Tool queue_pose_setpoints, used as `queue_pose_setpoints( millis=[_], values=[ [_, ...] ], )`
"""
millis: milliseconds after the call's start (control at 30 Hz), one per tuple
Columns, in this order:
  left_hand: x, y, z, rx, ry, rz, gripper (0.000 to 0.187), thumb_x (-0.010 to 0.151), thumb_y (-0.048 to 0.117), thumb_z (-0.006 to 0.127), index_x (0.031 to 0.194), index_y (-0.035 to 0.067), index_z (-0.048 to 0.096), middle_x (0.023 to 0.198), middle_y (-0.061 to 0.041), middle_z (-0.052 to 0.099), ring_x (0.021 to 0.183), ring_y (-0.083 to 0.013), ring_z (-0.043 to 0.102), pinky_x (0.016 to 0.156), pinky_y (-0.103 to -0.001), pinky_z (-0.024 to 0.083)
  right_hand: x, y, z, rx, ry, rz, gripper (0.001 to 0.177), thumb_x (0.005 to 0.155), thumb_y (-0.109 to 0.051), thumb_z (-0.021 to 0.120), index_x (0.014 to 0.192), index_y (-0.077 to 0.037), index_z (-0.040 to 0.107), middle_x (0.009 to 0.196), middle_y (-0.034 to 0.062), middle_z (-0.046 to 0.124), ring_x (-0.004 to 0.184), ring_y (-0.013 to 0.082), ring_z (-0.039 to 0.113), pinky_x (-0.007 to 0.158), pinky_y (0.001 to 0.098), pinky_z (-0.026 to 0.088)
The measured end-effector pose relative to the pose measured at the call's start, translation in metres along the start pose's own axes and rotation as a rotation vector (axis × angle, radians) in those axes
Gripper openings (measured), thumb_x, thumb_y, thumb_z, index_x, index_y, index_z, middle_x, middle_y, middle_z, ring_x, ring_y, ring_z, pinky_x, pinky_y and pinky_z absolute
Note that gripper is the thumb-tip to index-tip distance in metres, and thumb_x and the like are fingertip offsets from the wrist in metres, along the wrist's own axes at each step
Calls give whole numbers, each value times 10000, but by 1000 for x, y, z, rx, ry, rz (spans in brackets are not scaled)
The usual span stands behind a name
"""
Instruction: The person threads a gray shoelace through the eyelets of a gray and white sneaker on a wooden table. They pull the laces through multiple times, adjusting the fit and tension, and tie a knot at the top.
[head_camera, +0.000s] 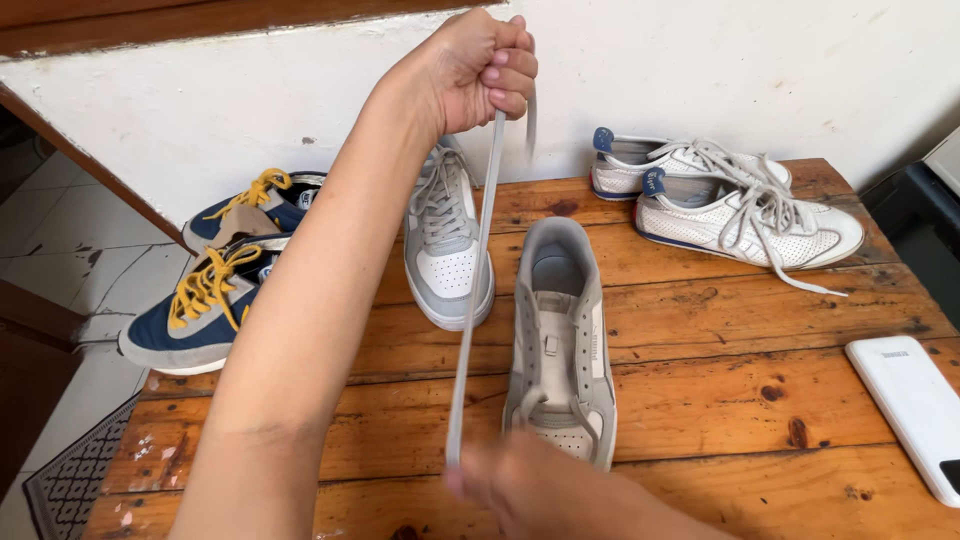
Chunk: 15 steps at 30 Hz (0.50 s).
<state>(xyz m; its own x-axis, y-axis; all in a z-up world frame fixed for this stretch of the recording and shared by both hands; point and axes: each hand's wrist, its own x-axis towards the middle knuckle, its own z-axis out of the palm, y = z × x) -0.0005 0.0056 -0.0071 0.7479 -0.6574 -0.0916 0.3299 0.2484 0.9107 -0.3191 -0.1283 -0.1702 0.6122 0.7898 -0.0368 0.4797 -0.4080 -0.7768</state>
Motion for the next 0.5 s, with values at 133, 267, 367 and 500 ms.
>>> queue_pose_setpoints(
  millis=[133, 267, 367, 500],
  values=[
    [1, -6, 7, 59, 75, 84, 289, 1101, 169, 347, 837, 101, 445, 577, 76, 325, 452, -40, 261, 427, -230, 268, -26, 8, 5, 98, -79, -66, 261, 1095, -223, 471, 999, -48, 640, 809, 189, 667, 746, 321, 666, 699, 423, 533],
    [0, -12, 14, 80, 137, 125, 267, 1091, 162, 337, 855, 100, 446, 571, 75, 319, 456, -39, 272, 415, -218, 261, -45, 20, 2, 161, 72, 23, 266, 1102, -210, 461, 1019, -34, 642, 823, 184, 658, 751, 314, 651, 694, 419, 527],
    [0, -17, 18, 111, 144, 126, 288, 1099, 183, 339, 839, 105, 435, 571, 79, 311, 455, -40, 273, 421, -220, 285, -59, 26, -4, 184, 213, 82, 270, 1107, -201, 453, 1034, -23, 643, 834, 181, 651, 754, 308, 639, 690, 416, 522],
    [0, -21, 17, 118, 133, 178, 313, 1099, 234, 347, 831, 104, 444, 570, 72, 311, 462, -47, 281, 424, -228, 292, -76, 28, -14, 194, 413, 146, 277, 1114, -188, 444, 1054, -8, 645, 848, 176, 642, 759, 301, 624, 685, 412, 517]
  ],
)
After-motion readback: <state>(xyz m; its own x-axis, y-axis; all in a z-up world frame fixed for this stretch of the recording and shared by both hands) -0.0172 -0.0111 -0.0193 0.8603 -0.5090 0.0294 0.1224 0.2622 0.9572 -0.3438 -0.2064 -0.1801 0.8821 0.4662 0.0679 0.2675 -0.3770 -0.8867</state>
